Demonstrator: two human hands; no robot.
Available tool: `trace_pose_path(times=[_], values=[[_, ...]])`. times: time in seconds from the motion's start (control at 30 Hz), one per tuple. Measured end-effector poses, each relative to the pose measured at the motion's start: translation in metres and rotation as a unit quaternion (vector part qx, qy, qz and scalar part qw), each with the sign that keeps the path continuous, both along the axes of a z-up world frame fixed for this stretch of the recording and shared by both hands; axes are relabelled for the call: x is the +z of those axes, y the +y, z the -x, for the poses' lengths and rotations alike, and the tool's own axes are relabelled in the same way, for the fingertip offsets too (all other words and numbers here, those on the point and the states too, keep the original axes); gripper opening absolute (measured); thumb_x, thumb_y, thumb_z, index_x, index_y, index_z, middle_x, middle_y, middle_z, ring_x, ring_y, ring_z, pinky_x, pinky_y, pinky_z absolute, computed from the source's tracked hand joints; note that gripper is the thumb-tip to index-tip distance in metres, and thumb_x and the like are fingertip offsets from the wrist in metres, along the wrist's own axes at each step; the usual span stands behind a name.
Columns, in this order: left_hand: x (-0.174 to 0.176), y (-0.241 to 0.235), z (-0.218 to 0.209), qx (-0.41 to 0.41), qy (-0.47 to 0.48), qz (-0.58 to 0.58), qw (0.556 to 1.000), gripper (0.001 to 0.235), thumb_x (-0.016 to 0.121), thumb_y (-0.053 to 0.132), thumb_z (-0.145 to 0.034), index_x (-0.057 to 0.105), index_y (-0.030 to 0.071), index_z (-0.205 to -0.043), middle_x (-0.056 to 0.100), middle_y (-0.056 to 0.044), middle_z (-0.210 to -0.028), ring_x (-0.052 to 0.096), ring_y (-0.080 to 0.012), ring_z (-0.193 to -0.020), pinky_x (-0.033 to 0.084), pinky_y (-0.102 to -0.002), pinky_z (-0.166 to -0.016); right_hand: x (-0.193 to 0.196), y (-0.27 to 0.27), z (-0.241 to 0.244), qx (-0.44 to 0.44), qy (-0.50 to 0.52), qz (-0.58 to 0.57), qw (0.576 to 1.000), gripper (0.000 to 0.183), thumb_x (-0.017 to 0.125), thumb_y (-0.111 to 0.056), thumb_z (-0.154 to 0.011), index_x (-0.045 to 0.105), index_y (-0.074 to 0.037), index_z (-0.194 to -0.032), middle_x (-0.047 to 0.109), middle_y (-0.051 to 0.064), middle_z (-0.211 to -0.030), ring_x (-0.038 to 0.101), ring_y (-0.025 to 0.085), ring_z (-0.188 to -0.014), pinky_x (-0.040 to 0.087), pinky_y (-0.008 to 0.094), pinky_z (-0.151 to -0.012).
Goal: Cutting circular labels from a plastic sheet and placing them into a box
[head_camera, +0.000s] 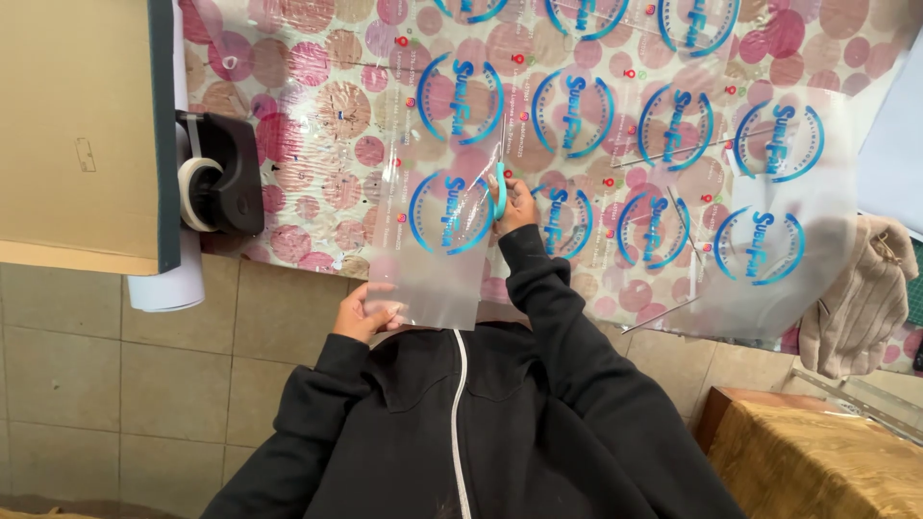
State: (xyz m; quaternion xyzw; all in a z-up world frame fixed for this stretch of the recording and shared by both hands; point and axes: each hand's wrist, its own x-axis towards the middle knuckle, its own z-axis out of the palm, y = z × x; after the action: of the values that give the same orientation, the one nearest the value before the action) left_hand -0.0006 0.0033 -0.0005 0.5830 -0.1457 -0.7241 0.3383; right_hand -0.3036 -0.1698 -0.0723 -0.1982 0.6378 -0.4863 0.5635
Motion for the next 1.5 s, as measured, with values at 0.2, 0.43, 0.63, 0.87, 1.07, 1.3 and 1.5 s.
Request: trace_pose_path(times=[0.2,0.43,0.63,0.87,1.07,1.3,1.5], values=[[-0.004,0.001,-0.002,0.010,0.001,0.003,1.000,0.047,0.074,-0.010,-0.084,0.065,0.004,-0.129,0.073,-0.031,-0.092,0.077,-0.0337,-0.071,0.070,-0.038,-0.063,0.026,-0.001,-0.001,0.032,0.035,-0.011,0.999,0.043,0.087,-0.032,-0.090,0.062,-0.001,-0.108,0.062,0.016,-0.058,0.057,0.021,-0.037,0.049,0.029,-0.030],[0.015,0.001,0.002,0.009,0.007,-0.003,1.000,0.046,0.073,-0.010,-0.085,0.065,0.004,-0.129,0.073,-0.032,-0.093,0.077,-0.0328,-0.071,0.070,-0.038,-0.062,-0.026,-0.017,0.013,0.039,0.032,0.011,0.999,0.039,0.085,-0.035,-0.093,0.064,-0.004,-0.106,0.064,0.011,-0.062,0.055,0.014,-0.039,0.046,0.024,-0.032],[0.018,0.002,0.002,0.012,0.006,0.000,1.000,0.046,0.072,-0.010,-0.085,0.064,0.004,-0.129,0.073,-0.032,-0.093,0.077,-0.0334,-0.072,0.070,-0.038,-0.063,-0.003,-0.018,0.007,0.040,0.035,0.001,0.999,0.041,0.088,-0.034,-0.090,0.062,-0.006,-0.106,0.063,0.013,-0.058,0.057,0.019,-0.036,0.048,0.028,-0.031],[0.029,0.005,0.004,0.012,-0.001,-0.008,1.000,0.044,0.072,-0.008,-0.086,0.065,0.005,-0.128,0.074,-0.031,-0.093,0.077,-0.0299,-0.070,0.070,-0.034,-0.062,0.015,-0.040,0.008,0.031,-0.011,-0.020,0.999,0.036,0.083,-0.033,-0.093,0.061,-0.008,-0.107,0.060,0.016,-0.059,0.054,0.022,-0.036,0.042,0.027,-0.029],[0.013,0.015,0.004,0.018,-0.001,-0.003,1.000,0.046,0.074,-0.008,-0.085,0.065,0.005,-0.128,0.073,-0.031,-0.092,0.077,-0.0302,-0.069,0.070,-0.035,-0.060,0.014,-0.042,0.013,0.065,0.027,-0.003,0.998,0.042,0.086,-0.032,-0.093,0.059,-0.002,-0.107,0.060,0.016,-0.057,0.058,0.023,-0.037,0.045,0.029,-0.031],[0.021,0.014,0.008,0.031,0.009,-0.013,0.999,0.047,0.075,-0.008,-0.085,0.065,0.005,-0.129,0.074,-0.031,-0.091,0.077,-0.0312,-0.069,0.070,-0.035,-0.061,0.029,-0.056,0.016,0.062,-0.011,-0.014,0.998,0.038,0.084,-0.028,-0.093,0.058,-0.004,-0.107,0.058,0.015,-0.055,0.057,0.023,-0.035,0.043,0.027,-0.029],[0.028,0.016,0.009,0.032,0.017,-0.013,0.999,0.048,0.076,-0.007,-0.084,0.063,0.004,-0.130,0.074,-0.031,-0.090,0.077,-0.0300,-0.069,0.070,-0.034,-0.061,0.016,-0.070,0.026,0.078,-0.017,-0.007,0.997,0.041,0.085,-0.031,-0.093,0.058,-0.005,-0.108,0.060,0.017,-0.056,0.060,0.024,-0.035,0.044,0.028,-0.028]])
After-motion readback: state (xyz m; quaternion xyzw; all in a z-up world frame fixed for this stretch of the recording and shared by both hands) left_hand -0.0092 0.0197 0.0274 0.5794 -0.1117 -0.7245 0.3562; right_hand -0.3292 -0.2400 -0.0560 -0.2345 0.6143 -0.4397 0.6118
